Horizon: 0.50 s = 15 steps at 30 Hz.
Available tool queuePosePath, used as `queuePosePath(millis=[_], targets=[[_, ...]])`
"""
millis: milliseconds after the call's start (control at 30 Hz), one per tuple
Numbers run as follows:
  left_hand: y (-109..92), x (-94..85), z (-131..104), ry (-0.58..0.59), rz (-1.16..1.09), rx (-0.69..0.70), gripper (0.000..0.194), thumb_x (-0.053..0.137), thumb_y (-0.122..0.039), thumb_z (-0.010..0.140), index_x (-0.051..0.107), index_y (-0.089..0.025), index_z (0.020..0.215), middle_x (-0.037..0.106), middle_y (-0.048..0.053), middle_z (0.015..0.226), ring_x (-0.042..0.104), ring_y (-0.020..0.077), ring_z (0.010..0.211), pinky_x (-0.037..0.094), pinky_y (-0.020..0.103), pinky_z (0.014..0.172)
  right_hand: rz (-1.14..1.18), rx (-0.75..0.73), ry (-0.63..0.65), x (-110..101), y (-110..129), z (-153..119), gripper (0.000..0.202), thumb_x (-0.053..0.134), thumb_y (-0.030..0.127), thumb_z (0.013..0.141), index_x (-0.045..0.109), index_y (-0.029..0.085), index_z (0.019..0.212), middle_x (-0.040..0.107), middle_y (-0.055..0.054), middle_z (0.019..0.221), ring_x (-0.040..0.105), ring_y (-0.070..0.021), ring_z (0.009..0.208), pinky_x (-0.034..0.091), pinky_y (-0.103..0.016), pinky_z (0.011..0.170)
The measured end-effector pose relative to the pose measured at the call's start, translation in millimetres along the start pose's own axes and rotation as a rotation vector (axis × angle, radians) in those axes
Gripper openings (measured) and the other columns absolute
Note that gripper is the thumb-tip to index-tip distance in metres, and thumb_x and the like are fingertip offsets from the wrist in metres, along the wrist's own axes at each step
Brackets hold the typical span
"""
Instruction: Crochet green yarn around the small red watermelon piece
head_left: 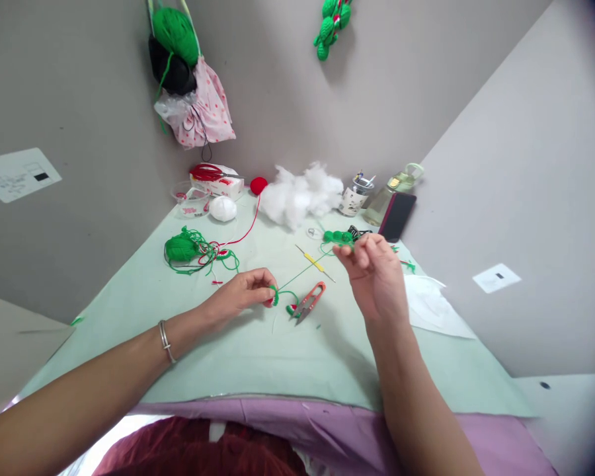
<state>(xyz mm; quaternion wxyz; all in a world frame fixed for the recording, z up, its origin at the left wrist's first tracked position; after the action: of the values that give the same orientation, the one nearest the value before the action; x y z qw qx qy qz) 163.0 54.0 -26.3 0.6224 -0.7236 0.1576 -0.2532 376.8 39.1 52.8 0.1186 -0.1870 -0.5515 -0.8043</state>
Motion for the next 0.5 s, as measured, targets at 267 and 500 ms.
queuePosePath(millis=[267,500], targets=[[-1.9,2.7,-0.2,0.076,-0.080,-0.002,0.025,0.078,-0.033,0.077,0.067,-0.017,0.092,0.068,0.000,0.080,0.063,0.0119,0.066,0.053,0.027,0.066,-0.145,-0.016,0.035,0.4,0.9,-1.5,0.019,0.075,0.035,0.085,0.062,0.022,0.081,0.046,0.008,0.054,0.059,-0.0126,0.062,0.058,-0.035,0.081],[-6.1,5.7,-2.4,0.103,-0.114,0.005,0.021,0.080,-0.031,0.078,0.069,-0.016,0.089,0.071,0.001,0.085,0.066,0.0120,0.072,0.054,0.027,0.075,-0.404,-0.035,0.239,11.5,-1.0,-10.9,0.016,0.074,0.037,0.085,0.070,0.023,0.077,0.060,0.000,0.070,0.054,-0.0136,0.060,0.046,-0.030,0.057]])
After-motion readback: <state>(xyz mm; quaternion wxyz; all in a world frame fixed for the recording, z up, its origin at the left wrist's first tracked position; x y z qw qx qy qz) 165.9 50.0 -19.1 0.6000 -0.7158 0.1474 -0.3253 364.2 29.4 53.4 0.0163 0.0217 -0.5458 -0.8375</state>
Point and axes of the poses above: each hand's wrist, its own z-axis towards the middle knuckle, its own x-axis out of the palm, y = z × x, the point moved 5 cm from there along z, towards the middle knuckle
